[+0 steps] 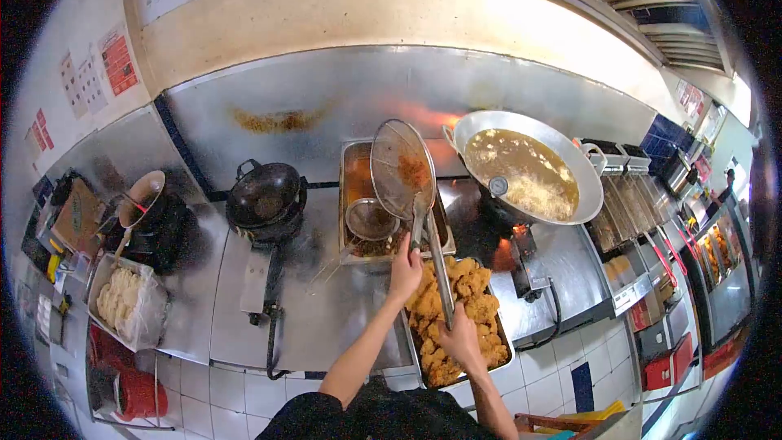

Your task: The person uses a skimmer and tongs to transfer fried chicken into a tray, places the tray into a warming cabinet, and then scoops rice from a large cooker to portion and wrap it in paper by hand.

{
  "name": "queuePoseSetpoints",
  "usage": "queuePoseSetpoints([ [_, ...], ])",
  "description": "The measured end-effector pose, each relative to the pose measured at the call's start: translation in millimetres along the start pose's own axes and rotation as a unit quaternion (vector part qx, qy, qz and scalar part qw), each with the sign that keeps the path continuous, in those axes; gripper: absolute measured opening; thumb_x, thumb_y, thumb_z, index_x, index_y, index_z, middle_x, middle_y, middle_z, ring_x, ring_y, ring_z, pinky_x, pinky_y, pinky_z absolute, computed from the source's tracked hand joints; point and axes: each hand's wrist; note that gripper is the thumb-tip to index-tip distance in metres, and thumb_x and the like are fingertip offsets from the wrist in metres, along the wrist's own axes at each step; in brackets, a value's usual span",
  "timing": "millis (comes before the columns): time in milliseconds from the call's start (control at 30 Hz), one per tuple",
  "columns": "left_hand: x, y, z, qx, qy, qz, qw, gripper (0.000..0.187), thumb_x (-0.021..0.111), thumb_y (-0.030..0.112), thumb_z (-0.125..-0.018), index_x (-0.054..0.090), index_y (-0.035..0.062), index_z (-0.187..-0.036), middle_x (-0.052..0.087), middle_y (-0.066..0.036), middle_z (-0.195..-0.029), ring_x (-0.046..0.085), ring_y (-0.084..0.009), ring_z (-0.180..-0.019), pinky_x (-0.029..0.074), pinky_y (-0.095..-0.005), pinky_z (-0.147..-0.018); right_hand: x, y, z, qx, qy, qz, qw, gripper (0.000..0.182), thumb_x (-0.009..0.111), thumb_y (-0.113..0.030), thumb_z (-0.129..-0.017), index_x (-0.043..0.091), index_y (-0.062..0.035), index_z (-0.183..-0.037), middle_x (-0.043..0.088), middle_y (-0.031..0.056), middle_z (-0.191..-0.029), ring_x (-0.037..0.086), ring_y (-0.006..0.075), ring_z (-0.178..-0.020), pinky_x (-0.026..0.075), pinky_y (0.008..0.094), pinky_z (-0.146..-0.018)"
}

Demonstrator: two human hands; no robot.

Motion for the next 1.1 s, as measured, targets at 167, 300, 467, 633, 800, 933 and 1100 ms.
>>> queuePoseSetpoints([
  [167,13.3,-16.1,-5.6,0.022,0.080,-0.029,0.996,0.049,0.040,0.022,-0.098,0.031,0.0051,-0.142,0.058,-0.022,-0.118,0.060,-0.0334,-0.092,0.046,-0.0405,-0.080,17.3,0.8,-0.3,-0.010,0.045,0.048,0.998,0.035,0.064,-0.011,-0.077,0.038,-0.0005,-0.097,0.057,0.0291,-0.070,0.056,0.0502,-0.070,0.043,0.0556,-0.062],
  [300,4.5,8.3,-5.5,-0.016,0.021,-0.007,1.000,0.050,0.040,0.022,-0.099,0.030,0.0045,-0.144,0.061,-0.017,-0.098,0.059,-0.0263,-0.074,0.046,-0.0368,-0.069,10.0,-7.0,2.4,-0.002,0.040,0.050,0.998,0.038,0.064,-0.011,-0.076,0.037,-0.0014,-0.100,0.057,0.0282,-0.071,0.056,0.0493,-0.069,0.043,0.0549,-0.062],
  [467,25.0,-28.4,-23.7,0.013,0.130,-0.039,0.991,0.050,0.039,0.024,-0.100,0.029,0.0033,-0.144,0.062,-0.012,-0.094,0.059,-0.0198,-0.069,0.047,-0.0341,-0.067,14.4,-13.4,2.3,0.042,0.017,0.085,0.995,0.038,0.062,-0.011,-0.077,0.038,-0.0003,-0.103,0.058,0.0280,-0.071,0.057,0.0474,-0.070,0.044,0.0557,-0.063],
  [633,-5.8,38.9,-7.1,-0.089,0.082,0.093,0.988,0.049,0.040,0.024,-0.100,0.031,0.0049,-0.144,0.059,-0.010,-0.087,0.056,-0.0170,-0.068,0.046,-0.0339,-0.067,22.6,-15.2,7.1,0.039,0.039,0.097,0.994,0.038,0.061,-0.011,-0.078,0.038,0.0001,-0.106,0.058,0.0278,-0.070,0.058,0.0460,-0.069,0.044,0.0558,-0.061],
  [800,-30.4,22.1,1.5,-0.078,-0.007,0.037,0.996,0.050,0.043,0.025,-0.098,0.032,0.0065,-0.144,0.060,-0.009,-0.082,0.059,-0.0160,-0.071,0.047,-0.0338,-0.065,35.5,7.2,1.9,0.020,0.045,0.120,0.991,0.034,0.058,-0.009,-0.081,0.037,0.0004,-0.106,0.057,0.0282,-0.066,0.056,0.0475,-0.062,0.043,0.0553,-0.055],
  [933,-70.9,17.7,36.7,-0.041,-0.005,0.035,0.999,0.051,0.044,0.023,-0.098,0.031,0.0085,-0.145,0.059,-0.008,-0.077,0.057,-0.0144,-0.063,0.046,-0.0311,-0.059,26.4,-1.2,12.6,0.026,0.038,0.100,0.994,0.030,0.057,-0.008,-0.083,0.036,-0.0005,-0.104,0.056,0.0281,-0.064,0.055,0.0485,-0.060,0.041,0.0563,-0.053],
  [1100,-103.6,5.6,67.3,-0.055,0.006,0.033,0.998,0.052,0.043,0.022,-0.098,0.028,0.0081,-0.146,0.056,-0.006,-0.074,0.051,-0.0130,-0.061,0.044,-0.0294,-0.059,21.6,-4.0,22.1,0.036,0.028,0.087,0.995,0.033,0.056,-0.007,-0.082,0.034,0.0005,-0.105,0.054,0.0274,-0.060,0.053,0.0500,-0.057,0.040,0.0573,-0.052],
])
Point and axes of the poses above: each hand's wrist, its own z-axis away from the middle knuckle, its own x-axis out of the palm, y = z × x
